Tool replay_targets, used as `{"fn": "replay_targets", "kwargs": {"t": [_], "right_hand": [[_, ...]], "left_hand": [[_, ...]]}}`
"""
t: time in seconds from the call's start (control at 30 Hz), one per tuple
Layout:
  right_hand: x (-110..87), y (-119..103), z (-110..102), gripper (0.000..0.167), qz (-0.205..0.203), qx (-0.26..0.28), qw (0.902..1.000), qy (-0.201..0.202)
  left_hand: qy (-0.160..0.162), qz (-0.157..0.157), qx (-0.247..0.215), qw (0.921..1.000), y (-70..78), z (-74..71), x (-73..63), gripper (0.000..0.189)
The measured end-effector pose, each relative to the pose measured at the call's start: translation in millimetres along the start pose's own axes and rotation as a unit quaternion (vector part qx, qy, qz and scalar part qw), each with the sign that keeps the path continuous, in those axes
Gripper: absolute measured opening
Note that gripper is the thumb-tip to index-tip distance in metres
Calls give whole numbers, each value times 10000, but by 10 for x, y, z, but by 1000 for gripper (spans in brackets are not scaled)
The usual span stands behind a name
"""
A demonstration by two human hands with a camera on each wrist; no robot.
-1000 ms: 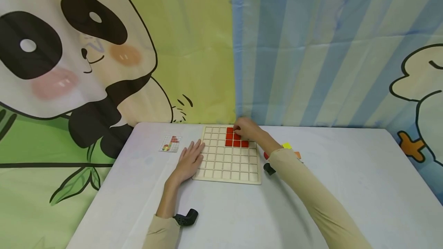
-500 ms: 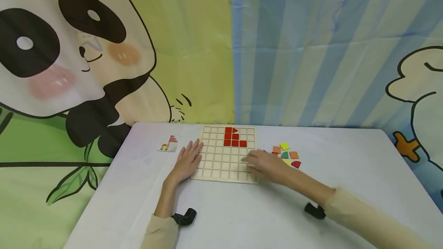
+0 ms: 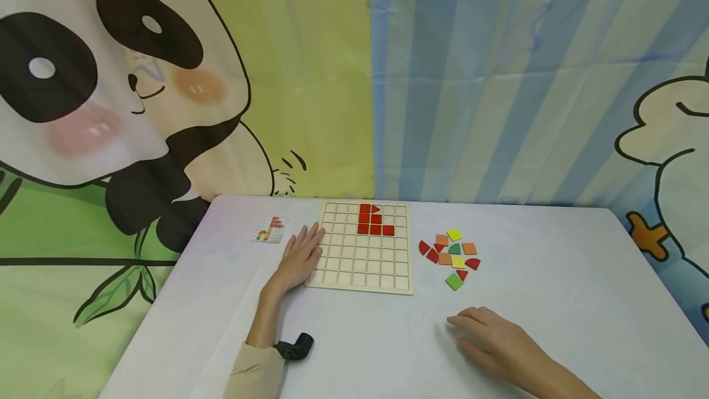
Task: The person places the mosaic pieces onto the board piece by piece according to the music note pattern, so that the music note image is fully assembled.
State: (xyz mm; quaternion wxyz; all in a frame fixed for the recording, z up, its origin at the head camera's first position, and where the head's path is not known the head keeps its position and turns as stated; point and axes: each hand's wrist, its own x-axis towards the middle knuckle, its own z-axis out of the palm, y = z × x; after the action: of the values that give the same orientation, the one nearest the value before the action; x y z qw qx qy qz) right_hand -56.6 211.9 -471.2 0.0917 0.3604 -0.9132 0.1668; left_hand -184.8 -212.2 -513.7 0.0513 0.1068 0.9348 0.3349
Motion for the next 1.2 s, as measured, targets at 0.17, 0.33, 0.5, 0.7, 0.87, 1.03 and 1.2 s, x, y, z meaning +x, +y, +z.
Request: {"fn": "replay_targets", "kwargs": {"t": [0.17,0.33,0.5,0.7,0.87,1.03,1.2], "right_hand": [[3,32,-45,41,68,-77,9998,-187],[47,103,-84,42,101,-230,9997,63],[154,298,-126,39,446,-451,9980,17],[297,570,-104,37,814,-450,9955,-164],[384,699,-124,36,941,-376,9946,-213],[459,741,-171,36,882,-287,9955,-188],[489,755,-96,23,692,-141,9961,-532]], "left_hand": [[60,40,-33,10000,-7,28,-7,53],[13,18,-6,10000,6,28,2,54],[2,26,-10,10000,13,16,17,54],[-5,13,10,10000,21,5,14,54],[-42,33,3,10000,27,-5,21,54],[-34,-4,37,10000,21,-14,14,54],[-36,-31,34,10000,10,-8,2,54]]}}
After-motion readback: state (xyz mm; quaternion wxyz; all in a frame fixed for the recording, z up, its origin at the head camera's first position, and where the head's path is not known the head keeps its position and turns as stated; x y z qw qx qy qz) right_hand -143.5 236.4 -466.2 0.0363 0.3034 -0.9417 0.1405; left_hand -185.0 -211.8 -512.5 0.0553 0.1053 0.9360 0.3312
